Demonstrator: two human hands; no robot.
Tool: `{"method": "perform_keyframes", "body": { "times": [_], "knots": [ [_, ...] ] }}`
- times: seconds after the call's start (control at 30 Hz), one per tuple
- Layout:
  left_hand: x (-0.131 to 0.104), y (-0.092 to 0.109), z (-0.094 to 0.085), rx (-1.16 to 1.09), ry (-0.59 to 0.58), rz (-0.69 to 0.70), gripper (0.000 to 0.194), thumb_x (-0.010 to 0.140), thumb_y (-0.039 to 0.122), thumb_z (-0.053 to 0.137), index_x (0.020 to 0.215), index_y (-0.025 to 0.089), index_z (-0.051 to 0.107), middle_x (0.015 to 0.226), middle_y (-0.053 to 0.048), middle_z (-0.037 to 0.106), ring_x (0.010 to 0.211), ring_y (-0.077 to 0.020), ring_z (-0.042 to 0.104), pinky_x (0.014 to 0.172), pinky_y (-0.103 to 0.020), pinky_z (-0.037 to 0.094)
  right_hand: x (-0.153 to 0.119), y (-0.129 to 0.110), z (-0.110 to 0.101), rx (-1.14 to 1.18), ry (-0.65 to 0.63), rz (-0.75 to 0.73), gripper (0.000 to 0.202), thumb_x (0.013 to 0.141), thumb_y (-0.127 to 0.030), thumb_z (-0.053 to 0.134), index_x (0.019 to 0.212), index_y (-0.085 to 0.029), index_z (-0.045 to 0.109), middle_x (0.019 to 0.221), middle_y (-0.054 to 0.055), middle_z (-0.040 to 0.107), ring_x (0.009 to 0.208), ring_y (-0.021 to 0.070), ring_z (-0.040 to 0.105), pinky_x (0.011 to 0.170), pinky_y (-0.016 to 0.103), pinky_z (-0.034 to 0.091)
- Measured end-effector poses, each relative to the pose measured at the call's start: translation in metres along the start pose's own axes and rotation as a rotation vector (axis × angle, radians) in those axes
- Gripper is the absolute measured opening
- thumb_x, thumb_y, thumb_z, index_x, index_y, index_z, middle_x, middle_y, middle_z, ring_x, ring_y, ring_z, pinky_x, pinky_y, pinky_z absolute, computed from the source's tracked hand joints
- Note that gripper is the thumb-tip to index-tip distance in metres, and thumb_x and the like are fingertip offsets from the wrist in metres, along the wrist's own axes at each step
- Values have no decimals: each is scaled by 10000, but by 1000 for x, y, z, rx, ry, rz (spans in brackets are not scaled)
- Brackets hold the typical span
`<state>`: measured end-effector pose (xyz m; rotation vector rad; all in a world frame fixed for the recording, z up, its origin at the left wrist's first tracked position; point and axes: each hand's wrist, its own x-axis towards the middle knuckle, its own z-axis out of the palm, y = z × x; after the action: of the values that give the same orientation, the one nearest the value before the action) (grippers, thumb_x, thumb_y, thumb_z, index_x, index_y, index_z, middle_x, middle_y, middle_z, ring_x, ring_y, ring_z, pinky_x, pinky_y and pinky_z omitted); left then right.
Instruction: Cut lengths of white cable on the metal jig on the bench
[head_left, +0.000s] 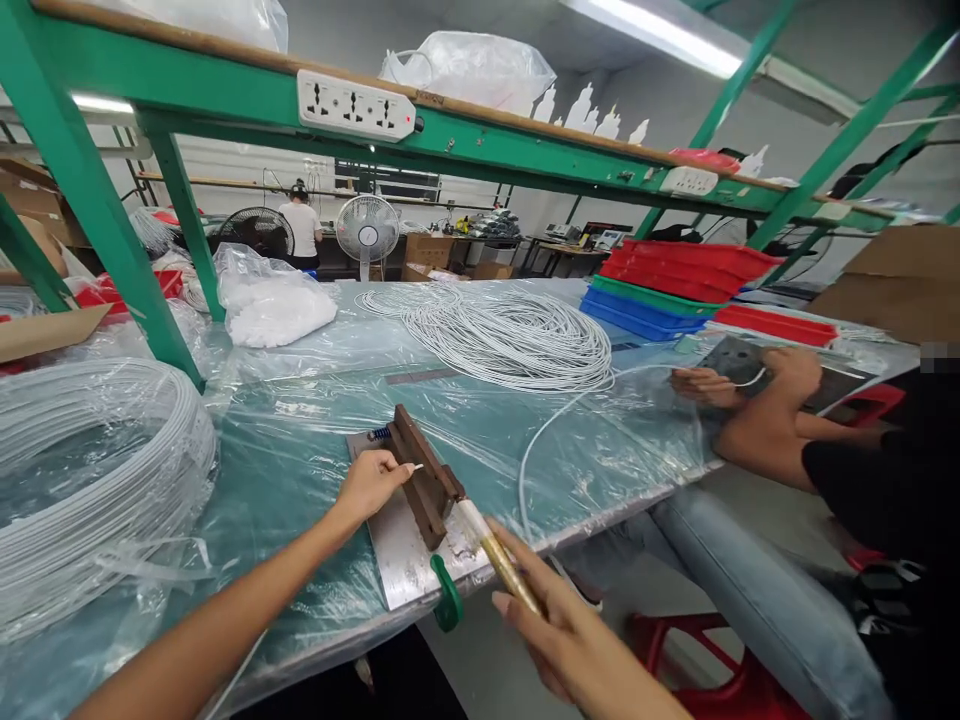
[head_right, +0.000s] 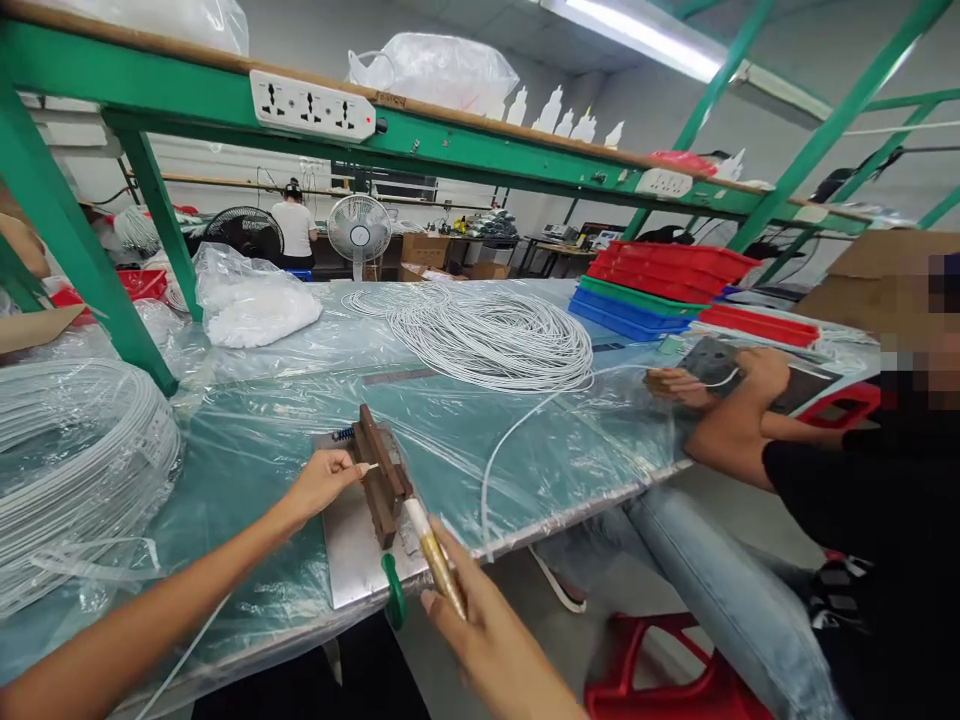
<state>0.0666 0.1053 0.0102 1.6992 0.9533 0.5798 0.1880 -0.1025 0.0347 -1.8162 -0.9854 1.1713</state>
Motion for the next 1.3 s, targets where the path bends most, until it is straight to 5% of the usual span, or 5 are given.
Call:
{"method": "perform_keyframes", "body": {
  "times": [0.27, 0.63, 0.83, 1.03, 1.3],
  "knots": [
    [-44, 69, -55, -212, -247, -21, 303, 710, 448, 560, 710, 146, 531, 536, 20, 530, 466, -64, 324, 476, -194, 218, 33, -141, -60, 521, -258, -156, 249, 742, -386, 585, 857, -176, 517, 754, 28, 491, 573, 79, 454, 542, 188, 429],
    [-74, 66, -60, -413, -281, -87, 385, 759, 503, 529, 894, 143, 530, 507, 26, 545, 316, -22, 283, 418, -191, 160, 218, -255, -36, 389, -185, -186, 563, 850, -533, 419, 1284, -193, 302, 803, 81, 614, 672, 156, 577, 669, 300, 479],
    [-86, 69, -65, -466, -262, -63, 382, 758, 504, 535, 854, 135, 536, 522, 8, 561, 310, -19, 320, 404, -177, 193, 247, -257, -8, 261, -96, -191, 504, 864, -434, 471, 1275, -170, 351, 898, 117, 637, 721, 158, 589, 721, 324, 443],
    [-94, 87, -88, -621, 68, 83, 324, 744, 452, 597, 857, 155, 536, 602, 11, 570, 383, -44, 410, 425, -163, 326, 187, -226, 7, 211, -91, -413, 485, 861, -198, 486, 1325, -232, 349, 782, -4, 628, 597, 76, 544, 632, 183, 423],
    [-81, 121, -84, -857, 414, 383, 126, 788, 286, 574, 820, 170, 536, 673, 9, 578, 469, -52, 467, 473, -143, 401, 49, -119, 48, 101, -1197, -328, 605, 704, -477, 654, 1188, -138, 526, 677, -23, 573, 531, 49, 539, 559, 171, 457]
  ]
}}
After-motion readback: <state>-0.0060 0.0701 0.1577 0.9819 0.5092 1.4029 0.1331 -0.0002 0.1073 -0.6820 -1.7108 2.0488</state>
